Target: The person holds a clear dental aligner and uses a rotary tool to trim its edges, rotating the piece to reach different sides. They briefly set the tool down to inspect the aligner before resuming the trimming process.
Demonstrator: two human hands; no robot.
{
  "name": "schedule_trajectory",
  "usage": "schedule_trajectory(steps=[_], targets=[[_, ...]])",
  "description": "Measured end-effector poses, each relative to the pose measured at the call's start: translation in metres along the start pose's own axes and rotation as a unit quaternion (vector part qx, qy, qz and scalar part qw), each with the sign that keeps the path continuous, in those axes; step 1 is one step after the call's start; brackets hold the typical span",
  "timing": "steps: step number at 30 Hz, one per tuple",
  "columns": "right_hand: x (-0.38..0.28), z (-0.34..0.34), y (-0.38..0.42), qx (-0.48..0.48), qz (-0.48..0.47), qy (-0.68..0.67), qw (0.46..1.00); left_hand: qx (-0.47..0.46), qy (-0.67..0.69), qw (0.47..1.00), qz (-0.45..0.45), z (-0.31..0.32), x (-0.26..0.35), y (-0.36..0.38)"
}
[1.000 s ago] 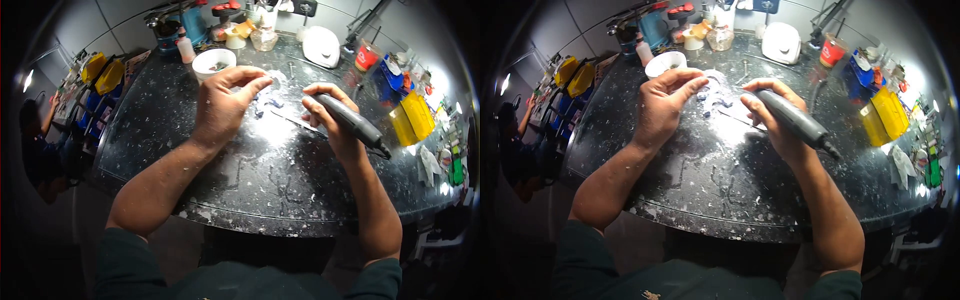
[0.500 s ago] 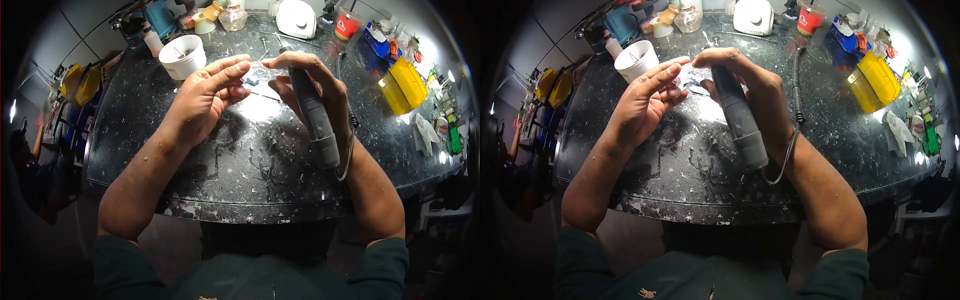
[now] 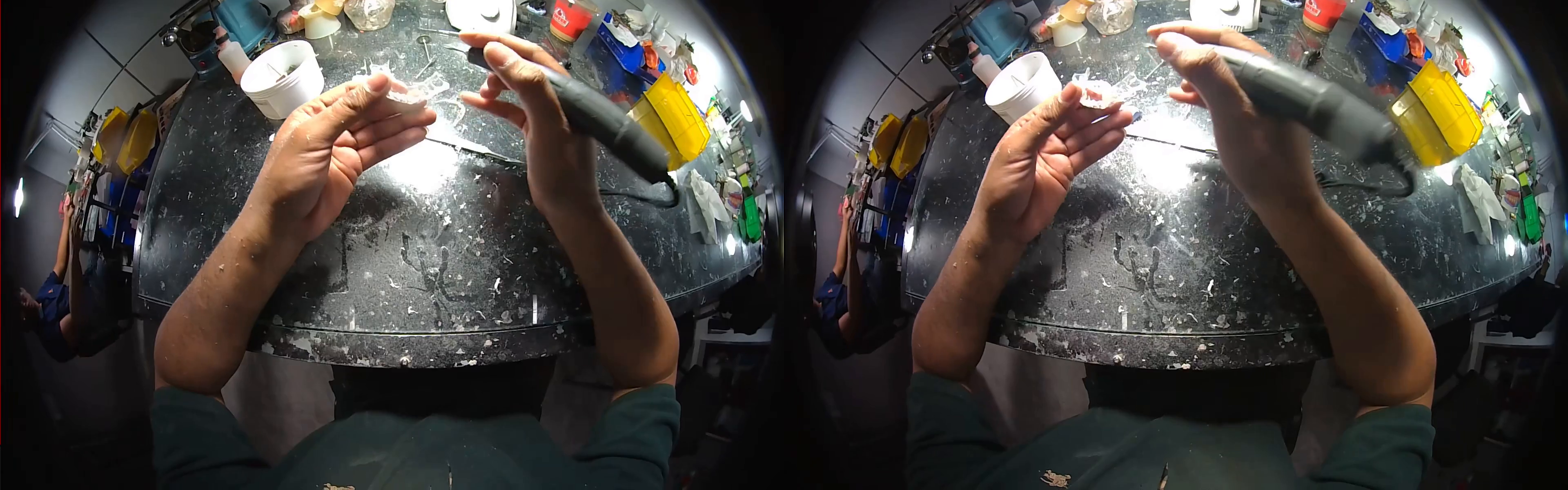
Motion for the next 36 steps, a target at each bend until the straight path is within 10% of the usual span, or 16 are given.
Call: schedule_trajectory(steps=[36], targets=[[-0.022, 0.013, 0.011, -0.053, -0.070, 0.146, 0.985, -0.010, 0.065, 0.998, -0.004, -0.012, -0.006, 0.000]])
Point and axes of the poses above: each hand's wrist, its own y-axis away from the middle knuckle, its own z-axis out of the palm, x = y × z, the point moved 7 cm from there along -y, towards the middle knuckle
